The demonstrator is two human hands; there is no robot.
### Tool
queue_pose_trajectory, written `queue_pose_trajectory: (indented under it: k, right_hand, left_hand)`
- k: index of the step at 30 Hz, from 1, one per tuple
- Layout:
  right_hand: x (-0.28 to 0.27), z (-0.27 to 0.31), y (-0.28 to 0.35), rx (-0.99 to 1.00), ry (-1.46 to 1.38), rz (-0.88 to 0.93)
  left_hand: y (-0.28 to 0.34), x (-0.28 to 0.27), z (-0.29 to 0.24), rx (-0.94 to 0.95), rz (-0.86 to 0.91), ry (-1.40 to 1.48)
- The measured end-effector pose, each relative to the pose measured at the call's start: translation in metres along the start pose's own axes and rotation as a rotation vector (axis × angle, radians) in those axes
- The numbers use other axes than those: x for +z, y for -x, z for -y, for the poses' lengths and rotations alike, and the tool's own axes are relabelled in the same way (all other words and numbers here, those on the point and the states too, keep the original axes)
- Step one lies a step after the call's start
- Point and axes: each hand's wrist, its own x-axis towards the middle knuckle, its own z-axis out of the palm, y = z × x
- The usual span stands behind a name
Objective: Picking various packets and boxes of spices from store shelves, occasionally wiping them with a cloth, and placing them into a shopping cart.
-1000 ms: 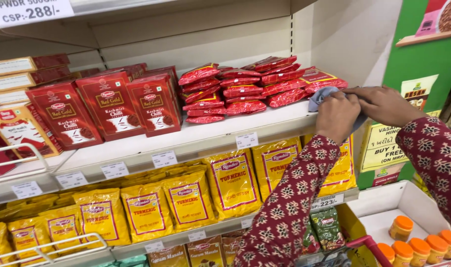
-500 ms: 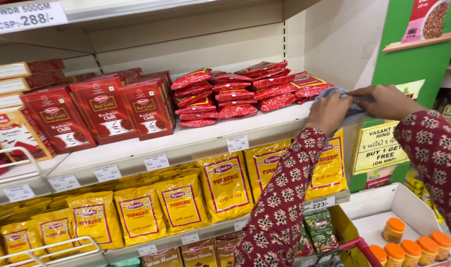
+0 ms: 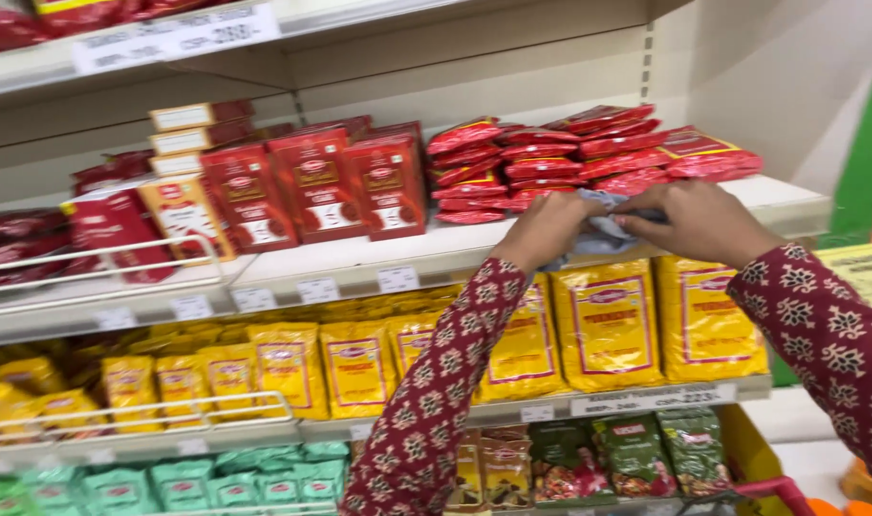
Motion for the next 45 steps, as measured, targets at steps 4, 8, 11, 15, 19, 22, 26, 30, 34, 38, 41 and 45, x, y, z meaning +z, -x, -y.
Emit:
queue_pose_trajectory:
  k: [4, 8, 11, 15, 19, 22, 26, 30, 34, 38, 41, 45]
  right_hand:
    - [0.011, 0.06, -0.027, -0.028, -0.013, 0.039]
    - [0.025, 0.11, -0.054, -0.09, -0.049, 0.07]
    - [0.035, 0.149, -0.072, -0.139, -0.105, 0.084]
    - [0.05, 0.201, -0.093, -0.218, -0.154, 0.064]
    - [0.049, 0.253, -0.108, -0.232, -0.178, 0.114]
    - [0.057, 0.284, -0.124, -0.225, -0.16, 0.176]
    - [0.089, 0.312, -0.151, -0.292, -0.153, 0.123]
    - [0.103, 0.346, -0.17, -0.228, -0.057, 0.103]
    - [0.13, 0.37, -0.189, -0.207, 0.03, 0.06]
    - [0.142, 0.384, -0.205, -0.205, -0.025, 0.075]
    - [0.15, 0.392, -0.211, -0.216, -0.093, 0.156]
    - [0.158, 0.401, -0.214, -0.25, -0.095, 0.179]
  left_hand:
    - [0.053, -0.042, 0.025, -0.01, -0.057, 0.009]
    - [0.1, -0.087, 0.043, -0.092, -0.039, -0.05]
    - [0.134, -0.116, 0.063, -0.084, -0.056, -0.05]
    - [0.176, -0.153, 0.087, -0.097, -0.056, -0.038]
    - [0.21, -0.186, 0.114, -0.174, -0.005, -0.034]
    - [0.227, -0.206, 0.138, -0.194, -0.004, -0.011]
    - [0.236, -0.231, 0.143, -0.363, 0.123, -0.102]
    - [0.231, -0.232, 0.162, -0.489, 0.212, -0.336]
    - [0.228, -0.207, 0.222, -0.447, 0.246, -0.577]
    - [0.215, -0.221, 0.207, -0.512, 0.373, -0.869]
    - [0.216, -0.228, 0.209, -0.63, 0.444, -0.921]
    - [0.224, -0.239, 0.208, -0.742, 0.501, -0.911]
